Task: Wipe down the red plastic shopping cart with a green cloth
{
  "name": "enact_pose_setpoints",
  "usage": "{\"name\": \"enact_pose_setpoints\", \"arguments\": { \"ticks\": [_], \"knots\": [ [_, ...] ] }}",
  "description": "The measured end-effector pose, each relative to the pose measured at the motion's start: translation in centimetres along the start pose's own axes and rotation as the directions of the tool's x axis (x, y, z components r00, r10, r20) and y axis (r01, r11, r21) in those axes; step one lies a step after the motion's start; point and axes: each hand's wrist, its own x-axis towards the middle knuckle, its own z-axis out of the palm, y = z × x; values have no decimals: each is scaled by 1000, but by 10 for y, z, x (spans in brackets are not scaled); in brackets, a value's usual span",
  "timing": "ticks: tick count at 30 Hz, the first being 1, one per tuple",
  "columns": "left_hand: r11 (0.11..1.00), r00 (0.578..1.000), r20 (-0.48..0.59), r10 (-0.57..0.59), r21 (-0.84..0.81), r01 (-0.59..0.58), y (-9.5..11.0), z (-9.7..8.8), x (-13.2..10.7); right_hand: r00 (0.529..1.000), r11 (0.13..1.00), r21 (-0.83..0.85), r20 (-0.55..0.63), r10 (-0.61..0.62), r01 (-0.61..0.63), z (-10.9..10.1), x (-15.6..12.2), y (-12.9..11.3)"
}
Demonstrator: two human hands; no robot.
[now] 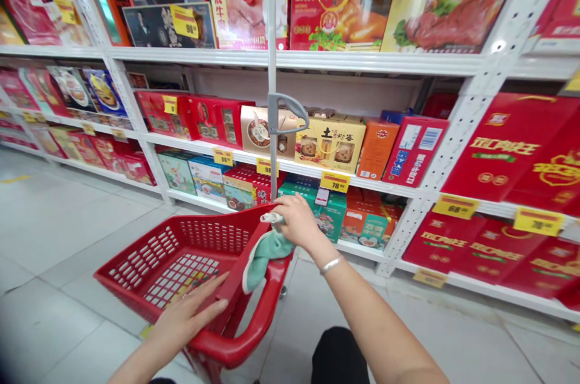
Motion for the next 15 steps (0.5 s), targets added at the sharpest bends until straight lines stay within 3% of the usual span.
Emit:
{"name": "enact_pose_setpoints", "arguments": {
  "ticks": [2, 5, 10, 15],
  "knots": [
    [999, 1000, -20, -3, -38, 2, -3, 5, -2, 994, 995, 18, 49, 101, -102, 7, 4, 9],
    [996, 995, -99, -5, -93, -4, -9, 12, -5, 992, 993, 46, 57, 109, -112, 17, -10, 7],
    [993, 990, -143, 2, -118, -19, -18, 20, -14, 981, 991, -47, -153, 120, -129, 27, -65, -33],
    [993, 983, -181, 21, -113, -42, -40, 40, -20, 965, 987, 14, -204, 162, -163, 37, -103, -64]
  ]
}}
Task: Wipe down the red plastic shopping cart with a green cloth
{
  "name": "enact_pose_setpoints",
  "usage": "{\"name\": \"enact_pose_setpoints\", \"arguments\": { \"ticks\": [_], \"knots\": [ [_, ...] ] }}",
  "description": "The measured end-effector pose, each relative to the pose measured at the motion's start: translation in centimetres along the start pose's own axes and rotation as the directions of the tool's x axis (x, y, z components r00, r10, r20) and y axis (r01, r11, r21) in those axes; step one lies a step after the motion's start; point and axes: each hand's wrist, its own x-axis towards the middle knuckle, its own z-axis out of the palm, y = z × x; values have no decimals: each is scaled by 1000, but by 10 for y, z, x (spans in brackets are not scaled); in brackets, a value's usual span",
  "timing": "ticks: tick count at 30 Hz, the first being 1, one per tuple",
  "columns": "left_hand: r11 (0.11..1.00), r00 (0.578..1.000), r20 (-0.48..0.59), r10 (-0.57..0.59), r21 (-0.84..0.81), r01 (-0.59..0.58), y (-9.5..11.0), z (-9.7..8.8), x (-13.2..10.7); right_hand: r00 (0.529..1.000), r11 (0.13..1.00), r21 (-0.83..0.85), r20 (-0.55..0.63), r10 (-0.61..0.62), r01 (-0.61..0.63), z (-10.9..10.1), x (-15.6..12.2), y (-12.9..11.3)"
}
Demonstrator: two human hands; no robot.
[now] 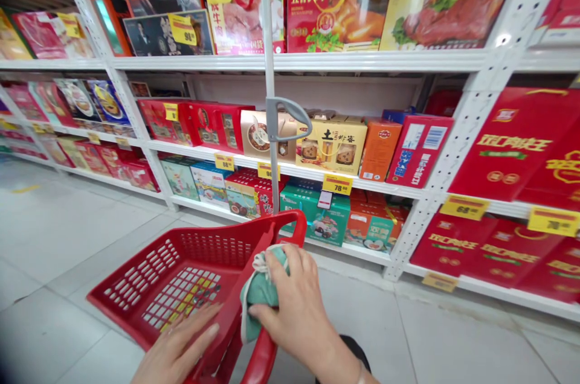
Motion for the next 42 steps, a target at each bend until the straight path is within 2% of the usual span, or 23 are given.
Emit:
{"name": "enact_pose_setpoints", "arguments": {
  "ticks": [2, 5, 10, 11, 14, 16, 18, 22, 25, 30, 34, 37, 40, 42],
  "knots": [
    [1000, 1000, -7, 14, 4, -14, -8, 6, -3, 1000, 997, 74, -5, 1, 0, -1, -2, 3],
    [1000, 1000, 10, 25, 12, -25, -11, 6, -4, 1000, 984, 177, 3, -14, 14, -3, 14, 22],
    [1000, 999, 41, 25, 18, -26, -2, -2, -4, 982, 997, 70, -189, -5, 19, 7, 72, 80],
    [1000, 999, 41, 24, 16, -25, 0, -4, -4, 981, 999, 43, -193, -9, 18, 12, 84, 90],
    [1000, 999, 36, 5, 14, -5, 6, -9, -4, 996, 1000, 4, -91, -3, 3, 29, 108, 110],
    [1000, 999, 32, -17, 14, 17, 13, -13, -5, 999, 1000, 20, -25, -20, 21, 38, 112, 115],
    [999, 998, 31, -49, 20, 48, 19, -19, -6, 999, 998, 51, -9, -31, 32, 42, 107, 115],
    [992, 992, 47, -118, 55, 116, 26, -27, -7, 999, 995, 96, -33, 36, -33, 38, 82, 106],
    [991, 992, 30, -119, 61, 117, 25, -27, -7, 997, 993, 118, -70, 14, -5, 27, 55, 83],
    [995, 996, -6, -94, 36, 95, 22, -22, -6, 983, 986, 93, -130, -127, 140, 12, -9, 26],
    [999, 999, -8, -45, 2, 45, 20, -16, -2, 922, 934, 24, -171, -348, 357, 9, -52, 5],
    [999, 999, -38, -30, 13, 30, 23, -12, 3, 898, 912, -10, -172, -406, 411, 4, -60, 1],
    [998, 998, -17, -68, -7, 68, 37, -9, 11, 913, 925, -8, -160, -375, 379, -4, -55, -9],
    [986, 990, 2, -142, -88, 142, 52, -6, 16, 926, 939, -22, -157, -342, 343, -9, -51, -15]
  ]
}}
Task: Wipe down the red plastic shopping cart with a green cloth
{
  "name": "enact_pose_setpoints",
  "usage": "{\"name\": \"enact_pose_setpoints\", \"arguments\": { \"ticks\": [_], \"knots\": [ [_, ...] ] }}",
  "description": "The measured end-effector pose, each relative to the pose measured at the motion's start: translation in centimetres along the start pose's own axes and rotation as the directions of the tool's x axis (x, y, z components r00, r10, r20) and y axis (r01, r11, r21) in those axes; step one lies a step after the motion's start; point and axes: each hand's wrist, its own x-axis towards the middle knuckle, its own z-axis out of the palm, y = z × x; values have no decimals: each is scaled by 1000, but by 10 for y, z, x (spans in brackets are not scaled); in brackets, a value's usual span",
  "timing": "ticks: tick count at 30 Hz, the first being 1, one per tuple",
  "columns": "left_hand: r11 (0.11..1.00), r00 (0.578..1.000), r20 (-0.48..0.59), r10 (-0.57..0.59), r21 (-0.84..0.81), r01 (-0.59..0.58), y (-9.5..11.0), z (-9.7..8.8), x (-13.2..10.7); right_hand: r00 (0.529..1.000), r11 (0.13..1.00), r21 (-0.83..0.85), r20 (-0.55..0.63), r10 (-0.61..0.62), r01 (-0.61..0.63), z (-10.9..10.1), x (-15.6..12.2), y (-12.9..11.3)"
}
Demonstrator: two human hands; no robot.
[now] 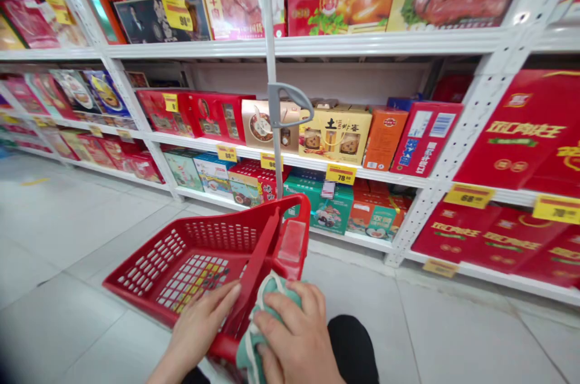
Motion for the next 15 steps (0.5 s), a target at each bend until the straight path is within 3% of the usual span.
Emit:
{"name": "enact_pose_setpoints", "arguments": {
  "ticks": [3, 4, 6, 7, 9, 11, 15],
  "knots": [
    [939, 994, -2, -110, -329, 103, 21, 6, 8, 998, 996, -54, 8, 69, -68, -4, 1, 4],
    [847, 992, 6, -128, -519, 112, 26, 6, 12, 996, 994, -66, 12, 93, -92, -5, 0, 11],
    [550, 987, 8, -160, -830, 95, 31, 4, 22, 990, 988, -74, 31, 139, -136, -9, -2, 31],
    [395, 975, 42, -216, -910, 127, 31, 2, 27, 987, 985, -78, 40, 154, -151, -11, -2, 43],
    [93, 930, 167, -327, -974, 207, 29, -1, 37, 987, 984, -97, 51, 152, -146, -15, -2, 68],
    [-153, 897, 279, -342, -959, 240, 26, 1, 46, 990, 980, -147, 20, 138, -133, -18, -1, 86],
    [-287, 886, 349, -305, -921, 263, 28, 18, 58, 976, 935, -281, -54, 210, -216, -21, 0, 84]
  ]
}}
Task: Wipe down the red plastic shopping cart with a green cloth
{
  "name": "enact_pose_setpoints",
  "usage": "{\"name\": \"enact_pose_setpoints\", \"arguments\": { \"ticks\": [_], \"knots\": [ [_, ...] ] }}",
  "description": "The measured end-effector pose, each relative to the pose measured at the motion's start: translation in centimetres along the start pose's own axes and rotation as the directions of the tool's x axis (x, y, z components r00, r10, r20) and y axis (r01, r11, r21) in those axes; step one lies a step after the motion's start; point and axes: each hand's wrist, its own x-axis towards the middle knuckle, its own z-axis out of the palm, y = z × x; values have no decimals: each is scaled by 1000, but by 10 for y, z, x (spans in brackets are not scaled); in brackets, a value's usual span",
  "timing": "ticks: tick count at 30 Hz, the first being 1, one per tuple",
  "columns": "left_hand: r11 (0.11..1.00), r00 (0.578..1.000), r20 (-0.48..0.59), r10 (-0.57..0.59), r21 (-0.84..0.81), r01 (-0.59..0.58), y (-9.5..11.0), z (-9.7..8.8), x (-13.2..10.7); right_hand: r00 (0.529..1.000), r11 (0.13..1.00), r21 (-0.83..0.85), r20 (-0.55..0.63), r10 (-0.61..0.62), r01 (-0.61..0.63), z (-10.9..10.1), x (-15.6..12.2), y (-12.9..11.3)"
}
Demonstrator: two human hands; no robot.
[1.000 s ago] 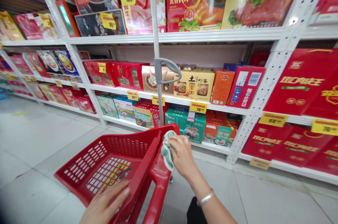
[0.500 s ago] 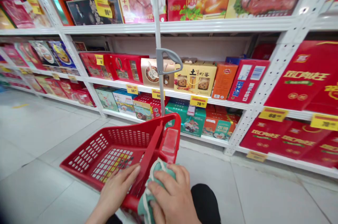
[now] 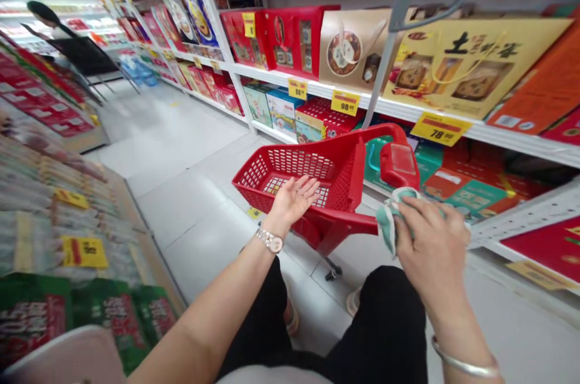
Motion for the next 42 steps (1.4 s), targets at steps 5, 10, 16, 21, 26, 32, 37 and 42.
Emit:
{"name": "enact_pose_setpoints", "arguments": {
  "ticks": [5, 10, 16, 21, 26, 32, 37, 42],
  "knots": [
    [998, 998, 9, -56, -17, 56, -12, 12, 7, 997, 988, -147, 78, -24, 35, 4, -5, -41],
    [996, 995, -17, -94, 6, 94, -9, 17, 4, 974, 991, -96, 214, -70, 92, 39, 0, -78],
    [997, 998, -22, -57, 55, 58, 5, 9, -2, 920, 992, 86, 374, -116, 90, 75, 13, -119],
    [986, 996, -17, -88, 139, 89, 25, -10, -1, 952, 997, 7, 296, -73, 74, 40, 12, -98],
    [972, 998, 25, -53, 230, 46, 25, -28, -22, 983, 991, -87, 150, 109, -97, -13, 4, -46],
    [455, 878, 294, 378, 767, -452, -14, -33, -46, 994, 987, 127, 54, 93, -99, -22, -5, -32],
    [-280, 844, 452, 288, 883, -377, -15, -40, -50, 995, 986, 167, 95, -23, 7, -36, -30, -73],
    [-476, 861, 504, 65, 774, -417, 17, -65, -47, 972, 947, 302, 166, -164, 108, -45, -25, -84]
  ]
}}
